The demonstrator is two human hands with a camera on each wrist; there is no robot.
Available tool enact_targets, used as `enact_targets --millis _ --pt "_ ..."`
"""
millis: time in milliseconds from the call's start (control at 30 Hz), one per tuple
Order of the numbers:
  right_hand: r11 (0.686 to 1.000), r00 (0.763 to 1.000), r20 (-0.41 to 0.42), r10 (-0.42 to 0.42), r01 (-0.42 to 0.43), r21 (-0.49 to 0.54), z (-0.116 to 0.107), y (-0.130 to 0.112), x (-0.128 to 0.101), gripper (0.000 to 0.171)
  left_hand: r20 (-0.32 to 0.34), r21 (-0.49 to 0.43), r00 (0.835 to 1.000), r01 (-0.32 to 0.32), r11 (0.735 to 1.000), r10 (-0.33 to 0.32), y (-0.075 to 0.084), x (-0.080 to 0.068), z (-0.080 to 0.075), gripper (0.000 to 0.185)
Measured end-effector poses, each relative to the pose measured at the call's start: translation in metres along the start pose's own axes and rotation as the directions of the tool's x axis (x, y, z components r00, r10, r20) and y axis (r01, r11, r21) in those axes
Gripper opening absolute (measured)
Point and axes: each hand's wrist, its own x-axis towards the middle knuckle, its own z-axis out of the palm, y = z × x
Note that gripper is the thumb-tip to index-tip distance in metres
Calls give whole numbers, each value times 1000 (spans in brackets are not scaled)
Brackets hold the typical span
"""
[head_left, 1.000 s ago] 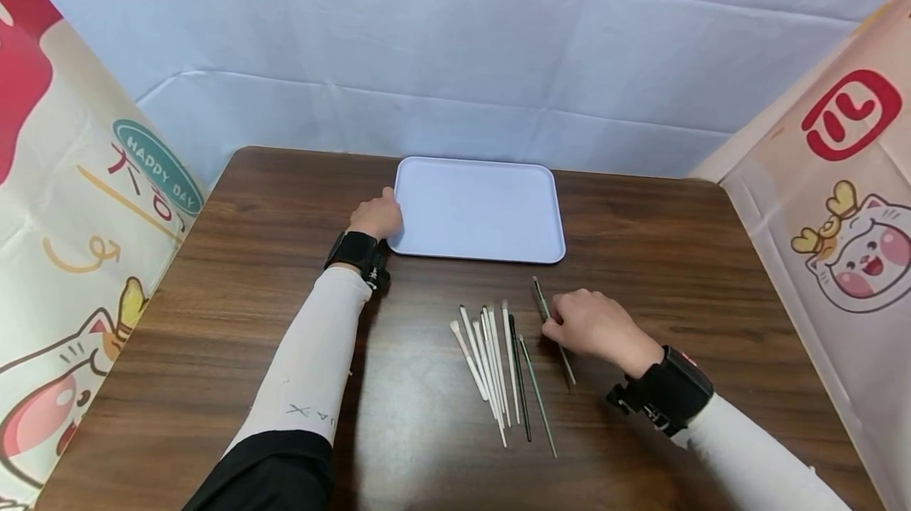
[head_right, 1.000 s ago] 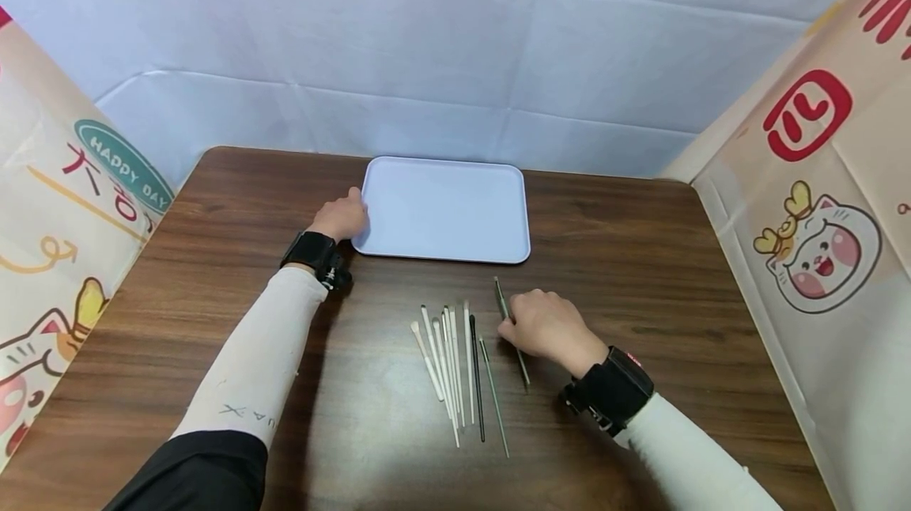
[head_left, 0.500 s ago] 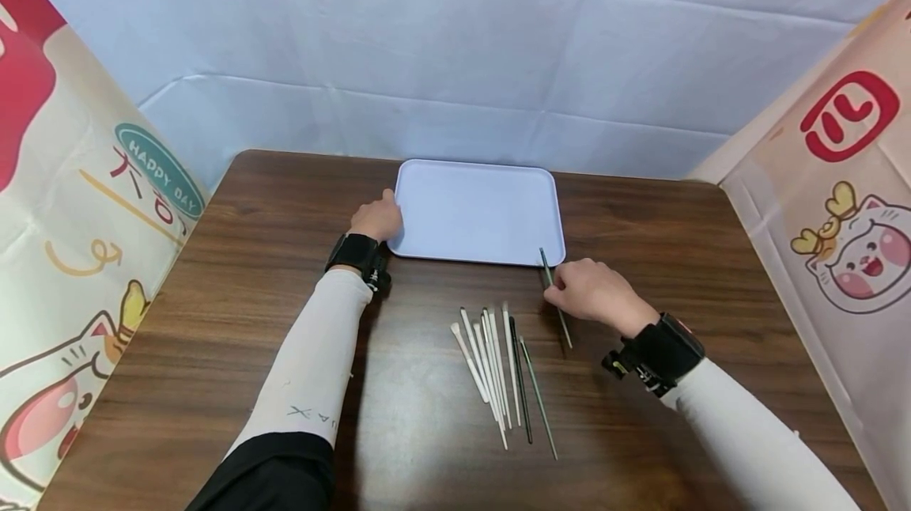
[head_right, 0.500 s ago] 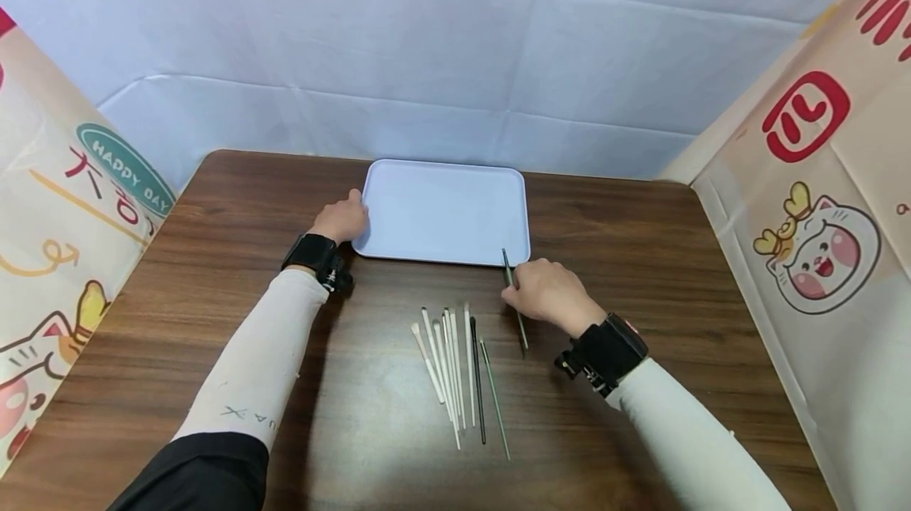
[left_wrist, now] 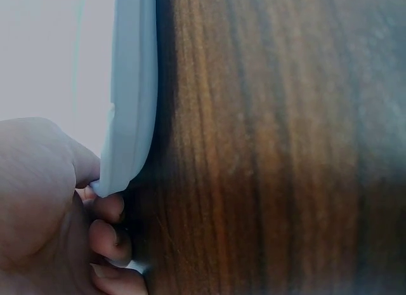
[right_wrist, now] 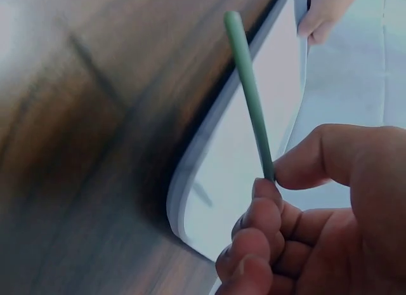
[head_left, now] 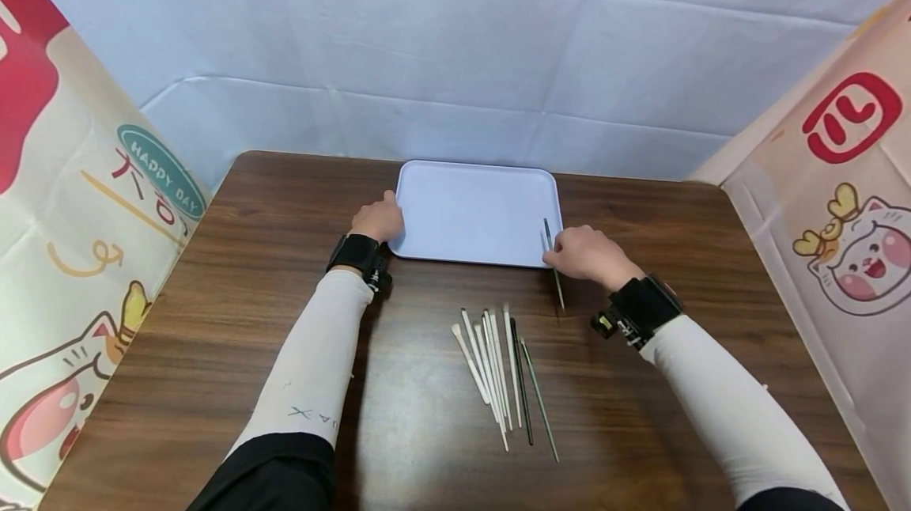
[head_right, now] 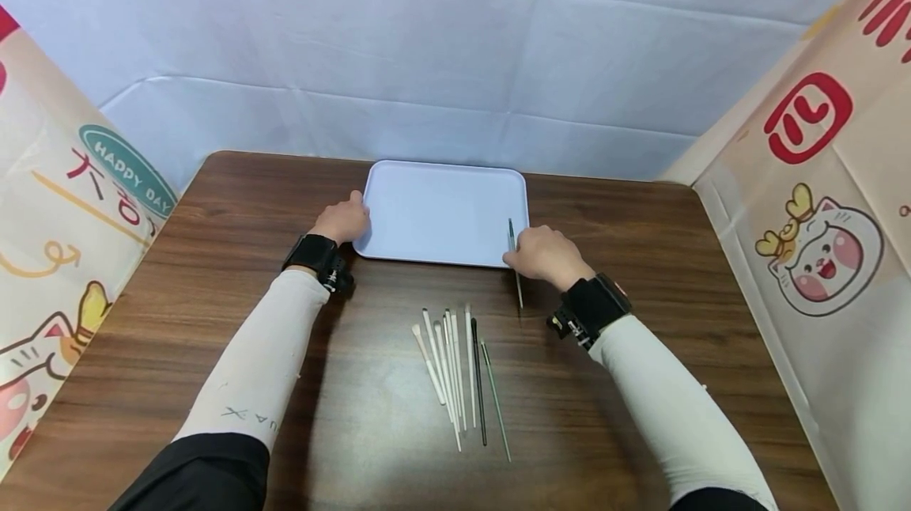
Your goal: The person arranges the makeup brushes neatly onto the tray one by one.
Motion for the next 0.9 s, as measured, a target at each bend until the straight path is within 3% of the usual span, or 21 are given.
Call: enact_targets --millis 433,900 --pt "999 999 -28 44 -44 20 -12 5 42 33 14 9 1000 4 1000 -5 -1 1 0 46" --pt "985 987 -9 162 -161 68 -20 28 78 43 -5 3 1000 -11 1000 11 -2 1 2 44"
